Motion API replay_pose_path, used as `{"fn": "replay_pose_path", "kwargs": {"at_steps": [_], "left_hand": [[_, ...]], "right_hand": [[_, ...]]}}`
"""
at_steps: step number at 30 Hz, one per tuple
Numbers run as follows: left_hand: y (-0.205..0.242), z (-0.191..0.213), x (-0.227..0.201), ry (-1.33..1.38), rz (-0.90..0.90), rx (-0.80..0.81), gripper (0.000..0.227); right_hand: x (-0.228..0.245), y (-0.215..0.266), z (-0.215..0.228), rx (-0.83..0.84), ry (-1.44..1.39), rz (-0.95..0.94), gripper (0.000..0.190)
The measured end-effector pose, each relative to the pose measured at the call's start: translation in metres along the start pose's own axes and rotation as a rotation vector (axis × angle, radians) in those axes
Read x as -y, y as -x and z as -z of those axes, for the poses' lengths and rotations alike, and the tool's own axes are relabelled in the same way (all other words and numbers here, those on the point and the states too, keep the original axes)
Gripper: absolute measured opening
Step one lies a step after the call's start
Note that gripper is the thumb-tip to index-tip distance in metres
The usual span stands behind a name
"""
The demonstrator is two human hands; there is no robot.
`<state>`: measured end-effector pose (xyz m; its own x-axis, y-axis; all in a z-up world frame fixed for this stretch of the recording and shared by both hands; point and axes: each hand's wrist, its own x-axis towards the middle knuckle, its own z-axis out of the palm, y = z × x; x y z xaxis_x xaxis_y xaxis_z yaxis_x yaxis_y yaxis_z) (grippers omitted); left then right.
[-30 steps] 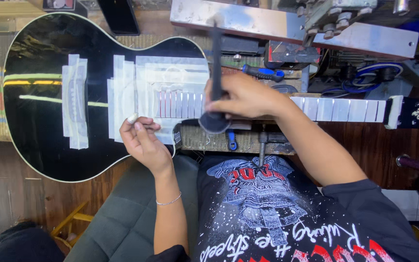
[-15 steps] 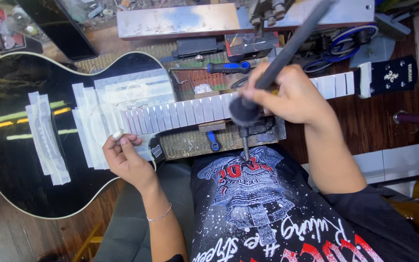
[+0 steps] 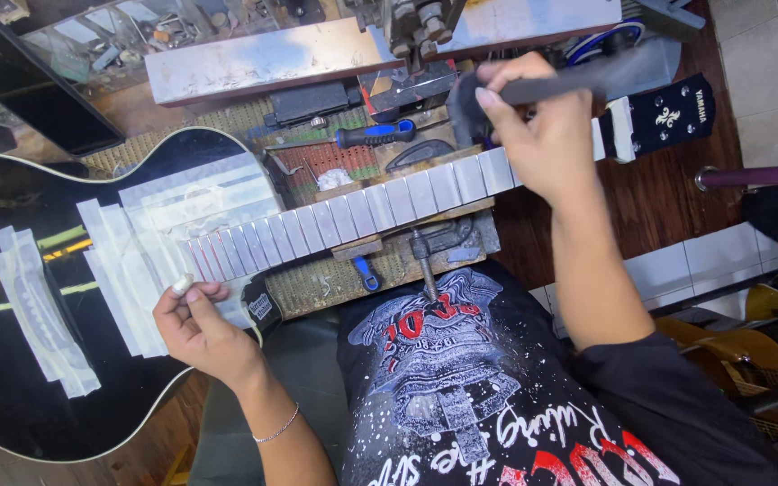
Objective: The person applies small white tape strips to the fretboard of a black electric guitar clamped in a vise. They smooth each strip with fingers and use a brush to press the tape down, repeating the process along the neck.
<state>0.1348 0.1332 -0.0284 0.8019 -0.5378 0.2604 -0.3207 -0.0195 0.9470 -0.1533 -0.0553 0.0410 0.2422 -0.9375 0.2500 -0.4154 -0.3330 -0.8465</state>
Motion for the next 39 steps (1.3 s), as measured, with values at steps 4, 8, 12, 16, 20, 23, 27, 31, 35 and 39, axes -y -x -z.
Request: {"fn": "replay_pose_path", "kwargs": {"at_steps": [4,8,12,16,20,23,27,31,35,39], "left_hand": [[0.001,0.0,0.001,-0.015,0.011,0.008,0.009],[0.001,0.0,0.003,-0.003,-0.005,0.019,0.01],[0.0,-0.001,0.003,-0.012,-0.005,0.01,0.01],[0.001,-0.001,0.005,-0.001,-0.012,0.016,0.009],[-0.001,-0.002,0.006,-0.002,-0.022,0.005,0.009],[0.0,0.001,0.012,-0.002,-0.048,0.026,0.007],[-0.001,0.002,0.014,-0.016,-0.072,0.032,0.007],[-0.002,0.002,0.016,-0.031,-0.084,0.021,0.007],[-0.002,0.005,0.019,-0.038,-0.111,0.012,0.006],[-0.001,0.004,0.018,-0.039,-0.133,-0.021,0.007]], "right_hand": [[-0.003,0.003,0.025,0.616,-0.292,-0.137,0.004],[-0.015,0.003,0.028,0.153,-0.098,-0.131,0.003],[-0.018,0.007,0.046,0.589,-0.215,-0.215,0.005],[-0.025,0.013,0.027,0.306,-0.172,-0.133,0.01],[-0.023,0.018,0.026,-0.093,-0.191,0.01,0.008],[-0.019,0.027,0.04,0.153,-0.274,-0.114,0.008],[0.005,0.024,0.072,0.476,0.333,-0.17,0.008],[0.004,0.023,0.058,0.521,-0.162,-0.173,0.006],[-0.029,0.014,0.0,0.275,-0.329,0.054,0.003],[-0.024,0.009,-0.007,-0.056,-0.237,0.233,0.01]]}}
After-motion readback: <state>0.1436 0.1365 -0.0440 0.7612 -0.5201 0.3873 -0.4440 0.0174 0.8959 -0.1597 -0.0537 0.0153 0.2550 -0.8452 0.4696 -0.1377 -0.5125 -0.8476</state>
